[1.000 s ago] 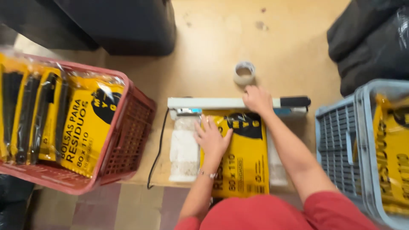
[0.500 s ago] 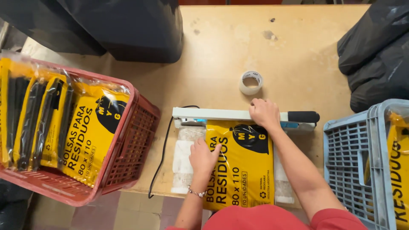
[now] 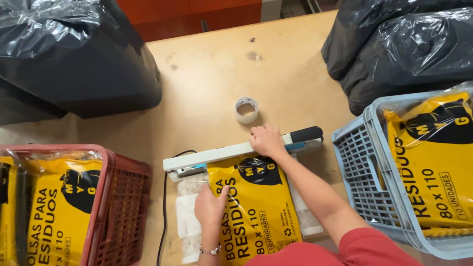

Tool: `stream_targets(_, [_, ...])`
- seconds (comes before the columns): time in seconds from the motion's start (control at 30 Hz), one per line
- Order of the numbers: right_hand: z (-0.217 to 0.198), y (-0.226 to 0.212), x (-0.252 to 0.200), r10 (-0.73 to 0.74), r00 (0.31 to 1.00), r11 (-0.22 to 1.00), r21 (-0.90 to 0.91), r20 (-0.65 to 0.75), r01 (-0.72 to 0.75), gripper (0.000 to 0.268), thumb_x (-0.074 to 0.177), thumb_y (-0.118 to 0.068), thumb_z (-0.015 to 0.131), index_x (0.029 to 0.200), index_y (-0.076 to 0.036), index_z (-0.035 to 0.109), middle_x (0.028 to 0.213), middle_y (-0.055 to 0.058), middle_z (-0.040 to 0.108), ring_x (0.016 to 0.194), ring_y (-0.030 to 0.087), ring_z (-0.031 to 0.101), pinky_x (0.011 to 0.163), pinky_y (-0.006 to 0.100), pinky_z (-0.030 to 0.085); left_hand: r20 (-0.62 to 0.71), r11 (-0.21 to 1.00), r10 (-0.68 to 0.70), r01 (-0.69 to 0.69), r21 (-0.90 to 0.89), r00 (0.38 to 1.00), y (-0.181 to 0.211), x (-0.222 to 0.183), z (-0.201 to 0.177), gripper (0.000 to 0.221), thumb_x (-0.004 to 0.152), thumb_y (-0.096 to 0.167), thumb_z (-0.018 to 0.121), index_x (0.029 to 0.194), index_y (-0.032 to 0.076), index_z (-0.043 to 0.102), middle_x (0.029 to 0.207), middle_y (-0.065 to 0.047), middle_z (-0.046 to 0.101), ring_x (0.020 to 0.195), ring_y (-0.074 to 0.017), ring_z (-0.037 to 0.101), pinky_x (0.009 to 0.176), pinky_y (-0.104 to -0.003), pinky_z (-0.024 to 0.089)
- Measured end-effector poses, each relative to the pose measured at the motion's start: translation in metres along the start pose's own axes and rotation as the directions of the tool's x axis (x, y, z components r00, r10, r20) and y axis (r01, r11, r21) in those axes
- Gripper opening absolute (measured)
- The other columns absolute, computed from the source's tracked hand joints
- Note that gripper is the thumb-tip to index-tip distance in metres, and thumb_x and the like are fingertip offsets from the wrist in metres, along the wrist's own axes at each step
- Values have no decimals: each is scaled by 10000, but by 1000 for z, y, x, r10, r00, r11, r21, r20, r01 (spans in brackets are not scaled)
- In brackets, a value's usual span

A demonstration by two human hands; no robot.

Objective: Sealing yellow plastic bags using a manual heat sealer and organizing them into crates

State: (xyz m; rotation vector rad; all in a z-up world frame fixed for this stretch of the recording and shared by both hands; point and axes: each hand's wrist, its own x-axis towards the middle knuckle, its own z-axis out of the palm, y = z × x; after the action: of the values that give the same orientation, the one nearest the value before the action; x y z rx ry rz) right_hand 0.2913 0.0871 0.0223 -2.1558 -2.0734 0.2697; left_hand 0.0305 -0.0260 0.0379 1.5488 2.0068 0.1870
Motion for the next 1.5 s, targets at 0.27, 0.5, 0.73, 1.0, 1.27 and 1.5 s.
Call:
stream_targets(0.27, [-19,-10,-5,20,996,999,24,92,-22,380,932,-283,357,950,-82,679,1010,152,730,919,358,609,774,512,434,8,1000,-1,1,-8,1000,-2,-1,0,568,863,634,615,1025,90,585,1001,-150,711,964,-393,661,757,-536,525])
stream_targets(0.5, [-3,-2,-2,11,999,1000,10,36,-12,373,905,-294,379,965,-101,692,1037,136,736,957,374,603,786,535,429,-25,997,-16,15,-74,1000,5,-6,-5,549,880,625,594,1087,118,559,927,-148,727,889,-392,683,736,-530,533])
stream_targets(0.73, [-11,-6,-3,26,998,1000,14,58,-27,383,910,-299,368,970,-107,694,1044,138,738,962,364,603,786,520,427,-88,999,35,-38,-28,996,4,-5,5,537,891,627,586,1044,113,556,937,-122,708,909,-370,648,741,-534,516])
stream_targets(1.0, [9,5,3,26,999,1000,-12,40,-26,397,921,-355,353,968,-178,705,1011,93,736,1004,341,634,857,508,460,-123,997,68,-65,30,990,0,-2,13,606,907,662,577,1134,100,590,937,-136,711,941,-342,681,778,-516,557])
stream_targets(1.27, [16,10,4,25,1000,999,-31,-5,-26,408,916,-421,352,973,-248,717,1001,57,742,1053,329,665,926,499,497,-121,994,85,-76,78,989,1,-2,11,655,913,703,554,1155,96,607,941,-150,722,974,-326,708,819,-507,587])
stream_targets(1.5, [1,8,3,38,997,998,-45,68,-35,450,913,-446,353,1044,-256,739,1079,66,760,1098,352,671,962,524,502,-132,995,92,-88,37,987,8,-9,4,649,897,669,608,1147,70,602,1003,-196,722,1052,-384,684,863,-574,565])
